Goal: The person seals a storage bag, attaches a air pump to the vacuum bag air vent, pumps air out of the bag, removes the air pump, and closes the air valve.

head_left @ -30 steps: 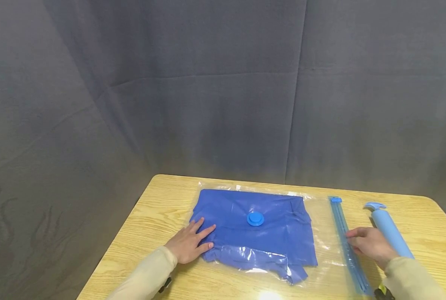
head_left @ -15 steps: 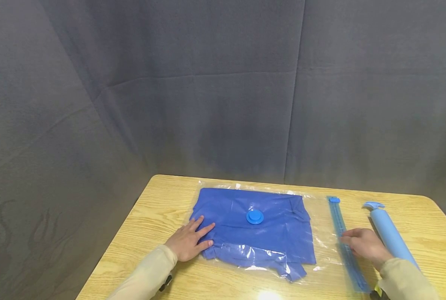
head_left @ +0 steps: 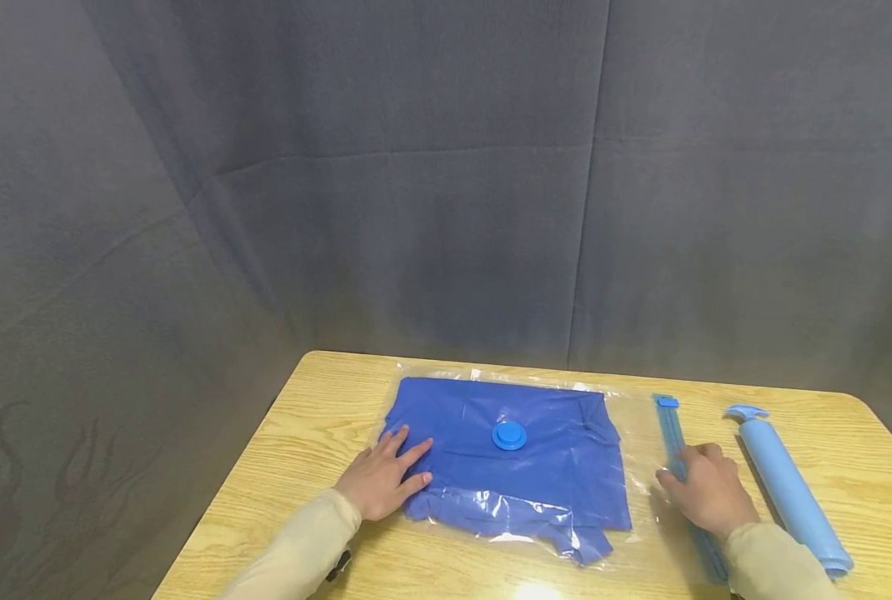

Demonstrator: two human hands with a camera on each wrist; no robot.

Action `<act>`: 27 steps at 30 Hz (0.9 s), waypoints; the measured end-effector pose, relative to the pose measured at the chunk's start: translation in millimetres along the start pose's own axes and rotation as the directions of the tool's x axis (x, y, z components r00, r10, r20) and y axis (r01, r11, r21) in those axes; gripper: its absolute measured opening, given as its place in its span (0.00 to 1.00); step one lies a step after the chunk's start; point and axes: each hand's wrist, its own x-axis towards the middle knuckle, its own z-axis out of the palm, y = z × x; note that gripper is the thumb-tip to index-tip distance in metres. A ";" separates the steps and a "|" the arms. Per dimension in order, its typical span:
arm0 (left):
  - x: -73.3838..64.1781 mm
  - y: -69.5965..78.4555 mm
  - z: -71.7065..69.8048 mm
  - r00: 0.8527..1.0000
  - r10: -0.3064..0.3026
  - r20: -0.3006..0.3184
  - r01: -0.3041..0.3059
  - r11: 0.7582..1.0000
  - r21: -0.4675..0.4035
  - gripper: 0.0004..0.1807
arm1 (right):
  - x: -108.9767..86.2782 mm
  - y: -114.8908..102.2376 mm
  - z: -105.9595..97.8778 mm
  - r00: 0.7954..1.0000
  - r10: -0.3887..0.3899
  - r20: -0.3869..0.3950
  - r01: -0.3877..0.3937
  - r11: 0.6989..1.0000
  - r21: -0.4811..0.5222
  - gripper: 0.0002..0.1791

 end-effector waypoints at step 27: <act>74.3 98.9 25.6 0.996 0.048 -0.078 -0.048 0.999 0.005 0.43 | 8.0 -61.9 66.8 0.986 -0.166 0.011 0.166 0.972 -0.165 0.50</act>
